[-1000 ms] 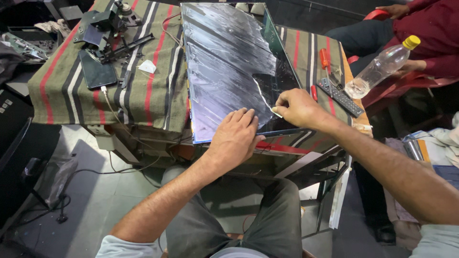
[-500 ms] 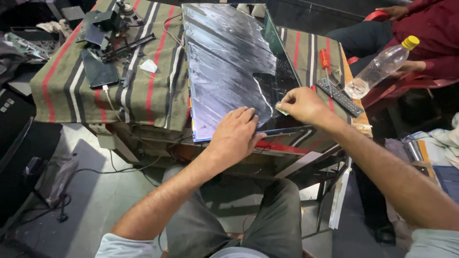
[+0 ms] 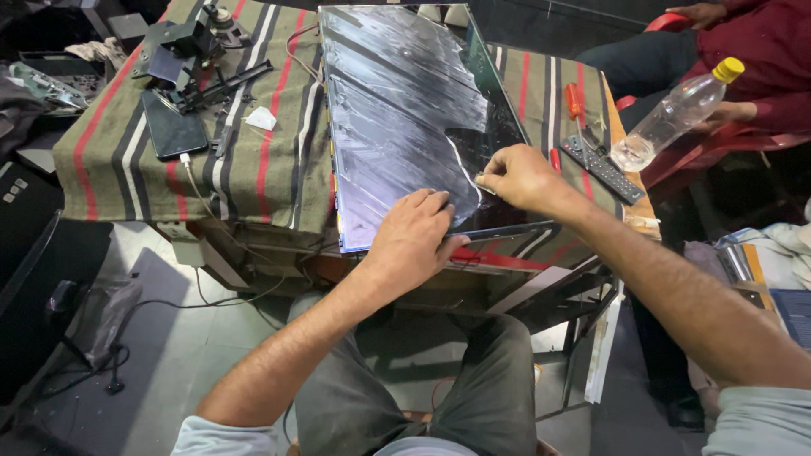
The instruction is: The person peels a clear protective plastic film off a large flat display panel lying on a cloth-covered workbench. They grip a lifted film edge, pull it steadily across the screen, and reposition the panel with both hands as the film comes away.
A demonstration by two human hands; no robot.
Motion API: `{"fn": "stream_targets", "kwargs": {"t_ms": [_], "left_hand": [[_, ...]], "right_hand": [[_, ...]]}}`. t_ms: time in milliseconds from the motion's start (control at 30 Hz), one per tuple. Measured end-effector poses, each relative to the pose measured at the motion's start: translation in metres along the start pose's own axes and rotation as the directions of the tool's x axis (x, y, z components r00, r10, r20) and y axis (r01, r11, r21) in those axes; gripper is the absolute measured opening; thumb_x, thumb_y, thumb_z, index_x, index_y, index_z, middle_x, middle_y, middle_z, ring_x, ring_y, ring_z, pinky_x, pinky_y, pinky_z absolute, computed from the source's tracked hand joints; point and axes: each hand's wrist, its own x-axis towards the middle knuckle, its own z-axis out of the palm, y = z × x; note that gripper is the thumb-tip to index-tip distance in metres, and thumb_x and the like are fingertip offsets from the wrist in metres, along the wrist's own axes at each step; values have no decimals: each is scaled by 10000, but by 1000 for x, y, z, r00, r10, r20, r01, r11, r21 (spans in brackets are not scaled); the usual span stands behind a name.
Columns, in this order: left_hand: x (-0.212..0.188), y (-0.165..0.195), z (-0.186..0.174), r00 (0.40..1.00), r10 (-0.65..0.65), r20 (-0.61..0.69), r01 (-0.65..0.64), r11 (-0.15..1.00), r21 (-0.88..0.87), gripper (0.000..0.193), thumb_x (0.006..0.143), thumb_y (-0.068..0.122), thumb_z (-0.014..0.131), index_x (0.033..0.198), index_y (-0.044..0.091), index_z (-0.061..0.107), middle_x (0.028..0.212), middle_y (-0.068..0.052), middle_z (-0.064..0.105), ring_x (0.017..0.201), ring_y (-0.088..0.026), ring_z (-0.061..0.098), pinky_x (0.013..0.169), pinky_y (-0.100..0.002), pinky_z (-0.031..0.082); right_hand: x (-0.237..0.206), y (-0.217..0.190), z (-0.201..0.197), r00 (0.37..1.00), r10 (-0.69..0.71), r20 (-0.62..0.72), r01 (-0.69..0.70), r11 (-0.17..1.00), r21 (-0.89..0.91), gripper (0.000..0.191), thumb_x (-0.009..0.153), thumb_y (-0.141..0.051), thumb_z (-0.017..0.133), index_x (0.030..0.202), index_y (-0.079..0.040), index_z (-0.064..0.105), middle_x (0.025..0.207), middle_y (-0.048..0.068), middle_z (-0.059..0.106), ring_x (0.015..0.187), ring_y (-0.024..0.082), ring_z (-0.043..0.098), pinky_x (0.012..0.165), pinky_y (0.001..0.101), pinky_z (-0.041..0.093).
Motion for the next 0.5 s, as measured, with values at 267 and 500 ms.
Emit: {"fn": "stream_targets", "kwargs": {"t_ms": [267,500], "left_hand": [[-5,-1,3,999,25,-45,-24,1000,17,440,895,307,740,1116,-70,685,1258,-235,637,1224,-399,559,1075,-474,430],[-5,-1,3,1000,9,-20,-9,999,37,445,909,317,721,1124,-71,685,1271,-237,634,1235,-399,554,1078,-478,424]], "right_hand": [[-5,-3,4,1000,-27,3,27,999,-37,262,842,-255,794,905,-2,768,822,171,758,743,260,741,706,396,554],[-14,-9,2,1000,-27,3,27,999,-41,266,847,-254,782,903,5,765,821,181,754,743,273,743,712,399,558]]}}
